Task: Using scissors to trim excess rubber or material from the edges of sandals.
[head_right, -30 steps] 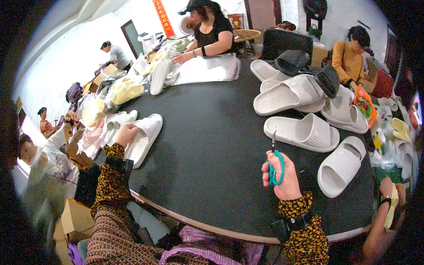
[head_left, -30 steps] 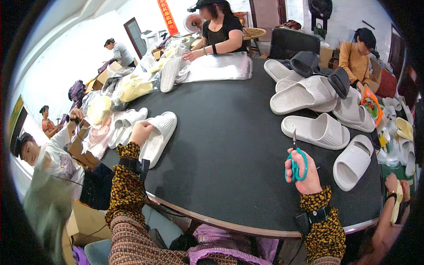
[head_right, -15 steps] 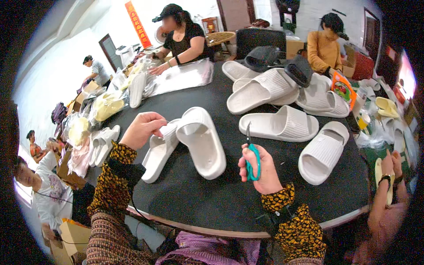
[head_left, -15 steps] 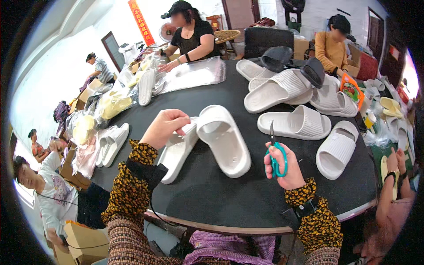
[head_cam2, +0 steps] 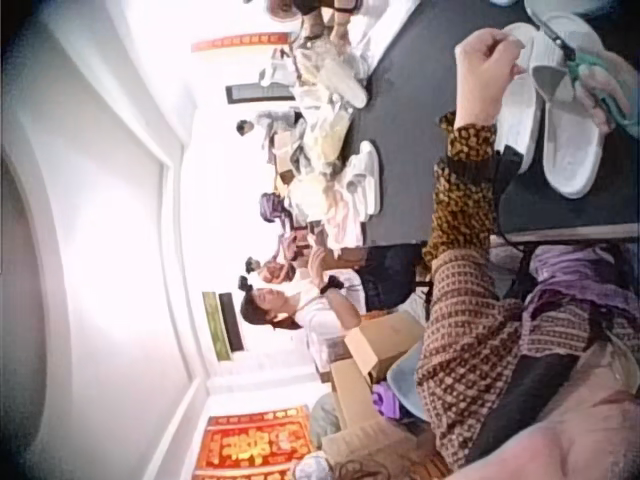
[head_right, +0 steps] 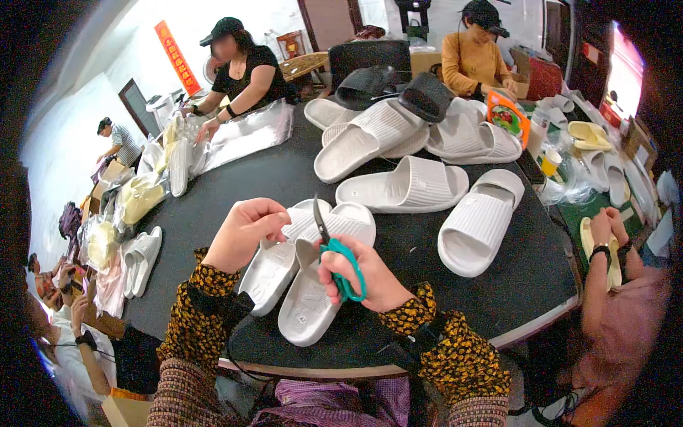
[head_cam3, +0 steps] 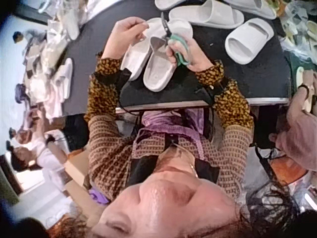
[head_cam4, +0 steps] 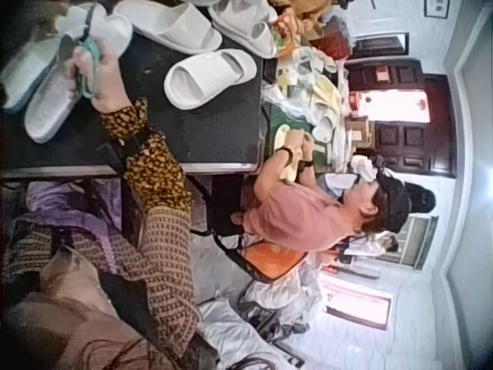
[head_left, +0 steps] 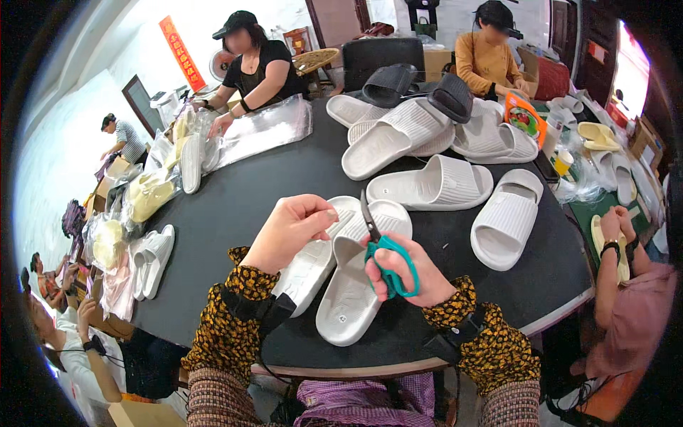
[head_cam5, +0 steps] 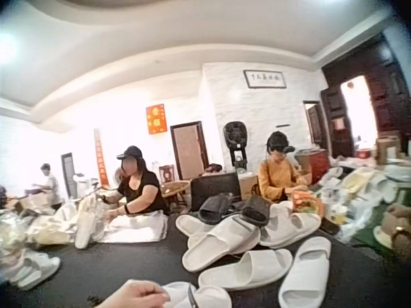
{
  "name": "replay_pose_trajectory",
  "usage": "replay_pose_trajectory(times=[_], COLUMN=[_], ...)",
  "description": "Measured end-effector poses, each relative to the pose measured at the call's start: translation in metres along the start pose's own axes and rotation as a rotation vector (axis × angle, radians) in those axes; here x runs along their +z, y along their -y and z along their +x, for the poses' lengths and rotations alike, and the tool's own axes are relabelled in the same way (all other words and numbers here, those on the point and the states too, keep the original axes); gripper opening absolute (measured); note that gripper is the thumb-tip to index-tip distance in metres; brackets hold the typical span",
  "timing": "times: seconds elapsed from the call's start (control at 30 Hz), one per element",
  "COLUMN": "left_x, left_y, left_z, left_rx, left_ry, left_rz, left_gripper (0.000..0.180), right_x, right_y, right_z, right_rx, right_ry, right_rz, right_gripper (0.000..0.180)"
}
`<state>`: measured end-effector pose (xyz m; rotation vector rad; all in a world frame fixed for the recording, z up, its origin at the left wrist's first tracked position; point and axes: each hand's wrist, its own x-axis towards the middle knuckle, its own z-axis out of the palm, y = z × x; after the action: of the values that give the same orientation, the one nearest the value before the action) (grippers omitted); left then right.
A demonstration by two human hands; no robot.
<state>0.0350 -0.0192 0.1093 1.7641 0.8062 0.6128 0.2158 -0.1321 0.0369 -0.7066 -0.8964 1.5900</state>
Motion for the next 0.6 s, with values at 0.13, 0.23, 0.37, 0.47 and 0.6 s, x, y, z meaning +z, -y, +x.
replay_pose_trajectory(times=[0.13, 0.23, 0.37, 0.47, 0.6], left_x=[0.0, -0.004, -0.009, -0.01, -0.01], left_y=[0.017, 0.03, 0.04, 0.044, 0.04], left_z=[0.002, -0.002, -0.005, -0.003, -0.007], left_rx=[-0.004, 0.008, 0.013, 0.021, 0.016], left_ry=[-0.083, -0.122, -0.177, -0.186, -0.204], left_rz=[-0.14, -0.195, -0.245, -0.255, -0.248], left_gripper=[0.012, 0.012, 0.012, 0.011, 0.011], right_x=[-0.002, -0.005, -0.004, 0.0, 0.008], right_y=[-0.004, -0.01, -0.017, -0.018, -0.019], right_z=[0.0, 0.002, 0.003, -0.002, -0.003], right_rx=[0.017, 0.083, 0.17, 0.208, 0.236], right_ry=[0.083, 0.17, 0.26, 0.278, 0.275], right_rz=[-0.013, -0.014, 0.047, 0.049, 0.074], right_gripper=[0.043, 0.045, 0.047, 0.048, 0.04])
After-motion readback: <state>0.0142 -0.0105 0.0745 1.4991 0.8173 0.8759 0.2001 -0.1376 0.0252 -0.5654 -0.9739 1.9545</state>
